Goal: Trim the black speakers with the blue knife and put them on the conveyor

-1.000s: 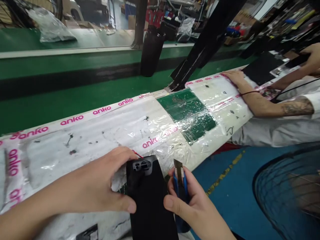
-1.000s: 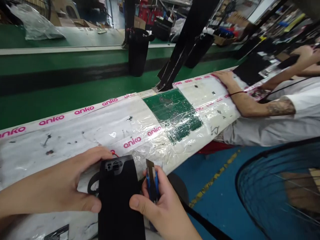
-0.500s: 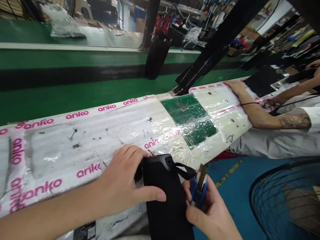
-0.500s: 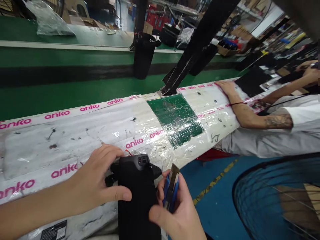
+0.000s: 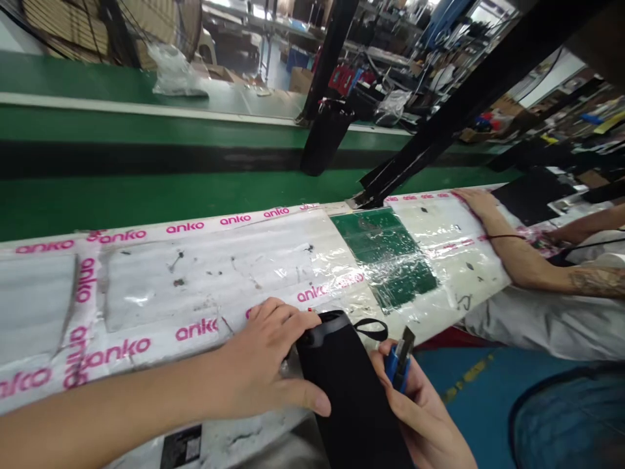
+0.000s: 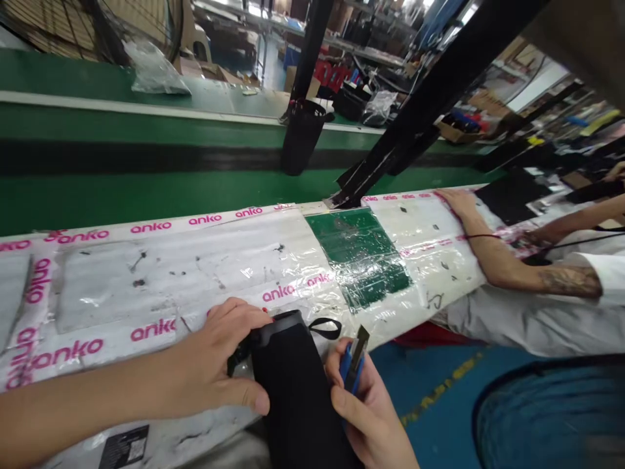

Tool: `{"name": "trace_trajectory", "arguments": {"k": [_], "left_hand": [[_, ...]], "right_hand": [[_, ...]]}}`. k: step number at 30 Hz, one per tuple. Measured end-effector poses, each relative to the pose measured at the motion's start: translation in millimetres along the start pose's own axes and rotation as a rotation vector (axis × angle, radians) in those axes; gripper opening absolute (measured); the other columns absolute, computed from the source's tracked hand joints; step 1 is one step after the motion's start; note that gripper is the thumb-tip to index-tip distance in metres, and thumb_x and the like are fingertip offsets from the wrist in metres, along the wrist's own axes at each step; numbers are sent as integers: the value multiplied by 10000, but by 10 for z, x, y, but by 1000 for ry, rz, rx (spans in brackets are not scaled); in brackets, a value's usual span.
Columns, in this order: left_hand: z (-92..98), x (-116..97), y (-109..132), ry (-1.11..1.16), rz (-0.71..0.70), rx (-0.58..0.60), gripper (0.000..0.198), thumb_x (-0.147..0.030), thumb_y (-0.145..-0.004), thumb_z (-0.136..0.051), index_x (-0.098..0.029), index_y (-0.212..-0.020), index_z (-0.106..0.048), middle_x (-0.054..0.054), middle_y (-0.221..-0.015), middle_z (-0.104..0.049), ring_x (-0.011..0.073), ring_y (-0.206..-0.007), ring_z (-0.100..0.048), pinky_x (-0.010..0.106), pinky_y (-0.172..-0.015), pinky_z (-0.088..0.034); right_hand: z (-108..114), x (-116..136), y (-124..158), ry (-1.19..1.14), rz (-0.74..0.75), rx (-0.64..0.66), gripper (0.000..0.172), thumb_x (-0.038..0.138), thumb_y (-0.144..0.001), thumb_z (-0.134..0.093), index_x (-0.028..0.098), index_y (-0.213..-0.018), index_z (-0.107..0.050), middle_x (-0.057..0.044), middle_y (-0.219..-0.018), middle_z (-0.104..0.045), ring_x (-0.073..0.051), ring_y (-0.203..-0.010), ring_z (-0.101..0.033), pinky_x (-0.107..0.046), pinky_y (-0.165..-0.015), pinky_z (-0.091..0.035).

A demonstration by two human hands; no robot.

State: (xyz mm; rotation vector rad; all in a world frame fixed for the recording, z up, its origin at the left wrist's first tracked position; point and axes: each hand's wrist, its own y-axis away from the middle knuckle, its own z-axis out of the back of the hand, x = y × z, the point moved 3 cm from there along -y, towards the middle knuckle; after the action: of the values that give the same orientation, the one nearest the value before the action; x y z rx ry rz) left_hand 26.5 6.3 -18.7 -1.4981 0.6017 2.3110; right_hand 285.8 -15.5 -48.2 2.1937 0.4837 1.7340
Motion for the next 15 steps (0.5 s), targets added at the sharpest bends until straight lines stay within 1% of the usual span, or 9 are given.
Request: {"name": "trace_trajectory", "arguments": {"k": [2, 3, 5, 7, 8, 10, 11, 13, 15], "left_hand": [[45, -8, 32, 179, 48, -23, 808, -603, -789, -833, -312, -1465, -501, 134, -1441, -520, 404, -1351, -441, 639, -1128, -378], [66, -22, 44, 316, 58, -35, 858, -581, -812, -825, -345, -1531, -419, 133, -1511, -476, 398, -1388, -443, 618, -1137, -390], [105, -66, 59, 613, 43, -44, 1111, -532, -818, -848, -409, -1637, -107, 141, -1554, -465, 373, -1389, -507, 578, -1132, -427], [167, -105, 71, 804, 32, -62, 1411, -465, -767, -916, -442, -1591, 228, 144, -1479, -554, 349, -1292, -621, 559, -1091, -476], [229, -109, 81, 811, 50, -109, 1497, -427, -725, -952, -448, -1565, 286, 138, -1452, -576, 343, -1229, -667, 551, -1057, -505], [456, -80, 111, 659, 129, -318, 1535, -390, -645, -995, -462, -1577, 224, 136, -1442, -575, 335, -1137, -713, 515, -992, -555], [621, -54, 130, 551, 179, -442, 1480, -389, -625, -999, -440, -1603, 112, 141, -1434, -573, 331, -1103, -723, 493, -956, -577], [1030, 3, 161, 365, 277, -661, 1300, -393, -642, -978, -345, -1605, -107, 146, -1355, -611, 320, -1044, -730, 461, -888, -607], [1494, 60, 176, 280, 348, -798, 1033, -368, -784, -889, -249, -1574, -235, 141, -1245, -662, 291, -963, -737, 451, -827, -625]], "right_hand": [[-102, 11, -105, -73, 30, 45, 502, 425, -699, -910, 297, -1085, -617, 30, -780, -491, -122, -586, -474, -248, -519, -432], [-187, 32, -165, -113, 54, 65, 510, 412, -698, -913, 306, -1091, -605, 33, -780, -496, -128, -591, -494, -255, -529, -454], [-428, 103, -269, -186, 115, 100, 522, 363, -697, -932, 318, -1084, -585, 46, -781, -503, -123, -616, -507, -241, -558, -466], [-722, 188, -330, -240, 176, 132, 523, 296, -696, -955, 316, -1058, -577, 61, -769, -503, -108, -641, -486, -205, -581, -441], [-864, 221, -345, -260, 197, 151, 526, 274, -693, -963, 314, -1050, -578, 65, -760, -507, -111, -661, -490, -204, -599, -441], [-1075, 238, -365, -297, 188, 190, 503, 307, -723, -950, 311, -1080, -595, 59, -779, -534, -122, -676, -500, -247, -651, -479], [-1123, 219, -378, -317, 165, 209, 478, 344, -751, -929, 310, -1103, -607, 51, -798, -549, -128, -668, -503, -284, -668, -500], [-1076, 130, -428, -357, 97, 244, 428, 398, -788, -889, 308, -1125, -640, 39, -822, -565, -129, -626, -492, -348, -664, -528], [-871, -11, -538, -394, 30, 287, 364, 429, -779, -882, 300, -1060, -689, 31, -785, -551, -121, -574, -459, -363, -612, -528]]}}
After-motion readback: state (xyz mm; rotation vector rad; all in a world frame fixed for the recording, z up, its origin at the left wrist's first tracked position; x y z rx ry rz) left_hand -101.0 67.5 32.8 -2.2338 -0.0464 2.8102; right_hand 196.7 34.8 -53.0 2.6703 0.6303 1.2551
